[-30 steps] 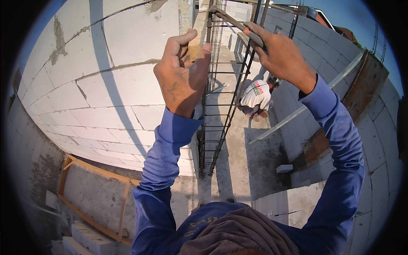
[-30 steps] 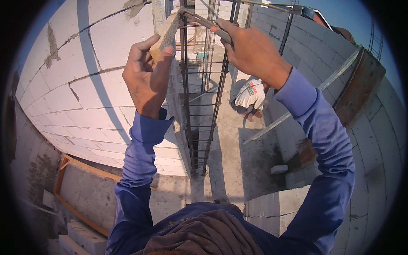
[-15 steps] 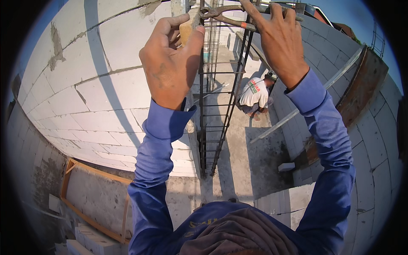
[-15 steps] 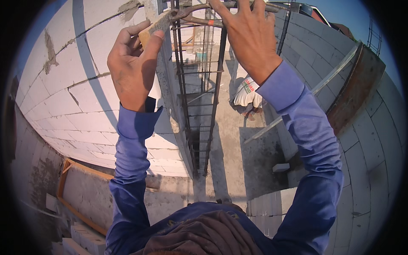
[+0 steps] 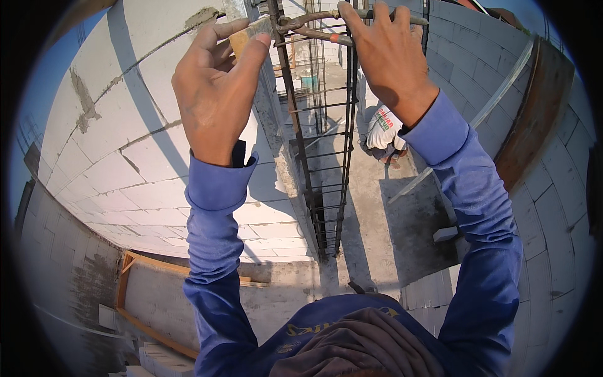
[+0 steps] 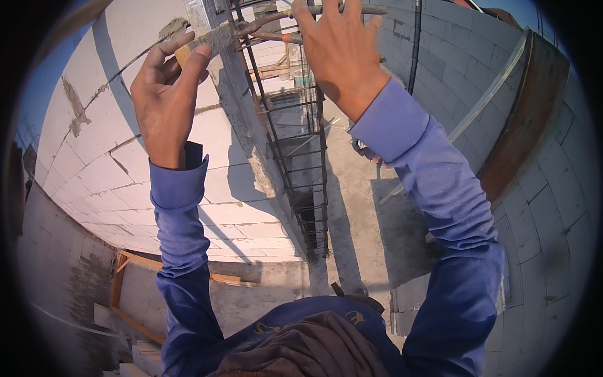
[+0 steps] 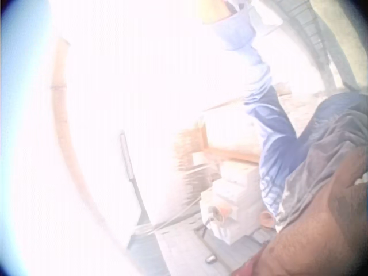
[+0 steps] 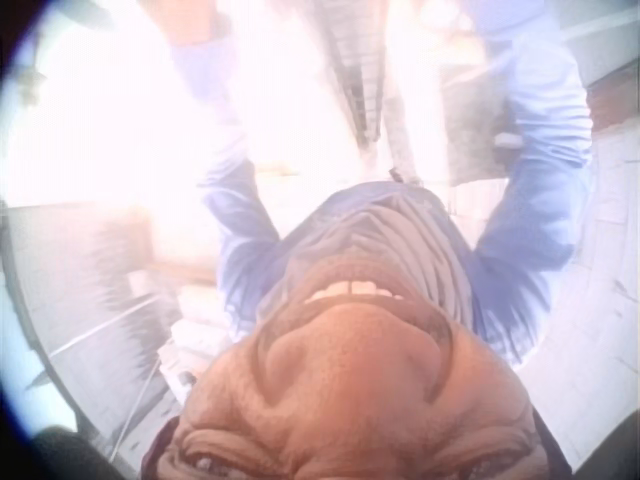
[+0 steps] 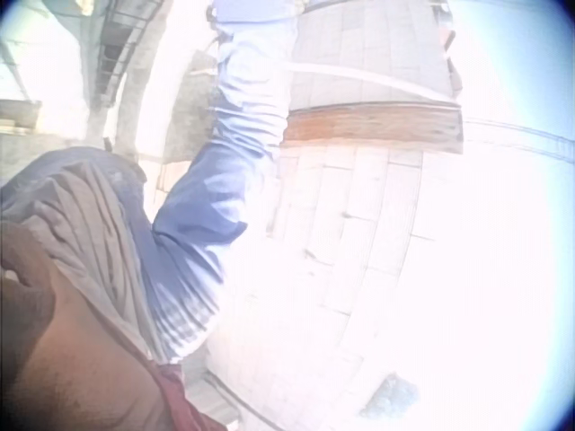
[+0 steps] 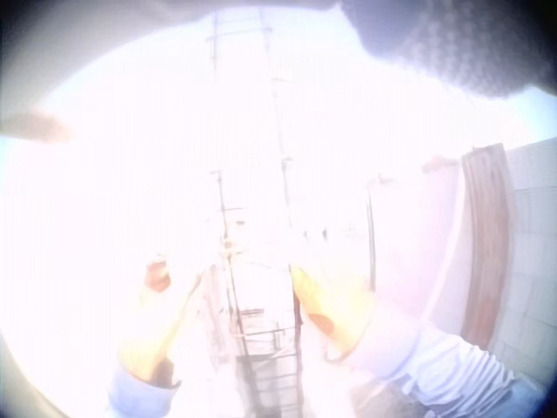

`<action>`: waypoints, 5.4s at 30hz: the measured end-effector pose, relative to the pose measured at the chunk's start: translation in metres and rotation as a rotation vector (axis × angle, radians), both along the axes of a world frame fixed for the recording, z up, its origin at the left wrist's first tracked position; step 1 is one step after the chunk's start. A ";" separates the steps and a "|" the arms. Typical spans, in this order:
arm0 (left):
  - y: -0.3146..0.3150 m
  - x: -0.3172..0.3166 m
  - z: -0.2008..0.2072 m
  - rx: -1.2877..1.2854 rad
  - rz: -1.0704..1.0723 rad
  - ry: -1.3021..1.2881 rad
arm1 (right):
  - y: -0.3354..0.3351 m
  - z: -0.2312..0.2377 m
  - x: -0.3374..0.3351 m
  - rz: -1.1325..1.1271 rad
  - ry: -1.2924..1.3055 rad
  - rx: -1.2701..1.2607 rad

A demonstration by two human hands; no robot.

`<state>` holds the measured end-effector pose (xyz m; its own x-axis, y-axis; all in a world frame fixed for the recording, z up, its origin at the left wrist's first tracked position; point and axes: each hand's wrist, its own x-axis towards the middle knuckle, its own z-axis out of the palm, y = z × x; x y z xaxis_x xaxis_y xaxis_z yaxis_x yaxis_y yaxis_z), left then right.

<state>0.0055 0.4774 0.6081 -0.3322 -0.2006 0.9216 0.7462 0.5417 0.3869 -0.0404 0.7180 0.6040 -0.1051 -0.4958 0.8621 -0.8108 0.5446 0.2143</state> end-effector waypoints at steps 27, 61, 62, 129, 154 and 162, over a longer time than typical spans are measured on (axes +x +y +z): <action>0.019 -0.013 -0.068 0.149 -0.028 -0.011 | -0.014 -0.022 -0.030 -0.385 -0.357 0.082; -0.012 -0.018 0.000 -0.015 -0.069 -0.590 | -0.002 -0.034 -0.006 -0.443 -0.017 -0.216; -0.013 -0.020 -0.001 -0.008 -0.086 -0.589 | -0.005 -0.032 -0.010 -0.467 0.026 -0.197; -0.015 -0.018 -0.009 0.004 -0.123 -0.641 | 0.005 -0.175 0.001 0.329 -1.225 -0.351; 0.006 -0.010 -0.004 -0.028 0.005 -0.600 | 0.000 -0.001 -0.036 -0.613 0.155 0.045; -0.005 -0.023 -0.013 -0.023 0.015 -0.501 | -0.009 -0.011 -0.036 -0.598 0.031 -0.018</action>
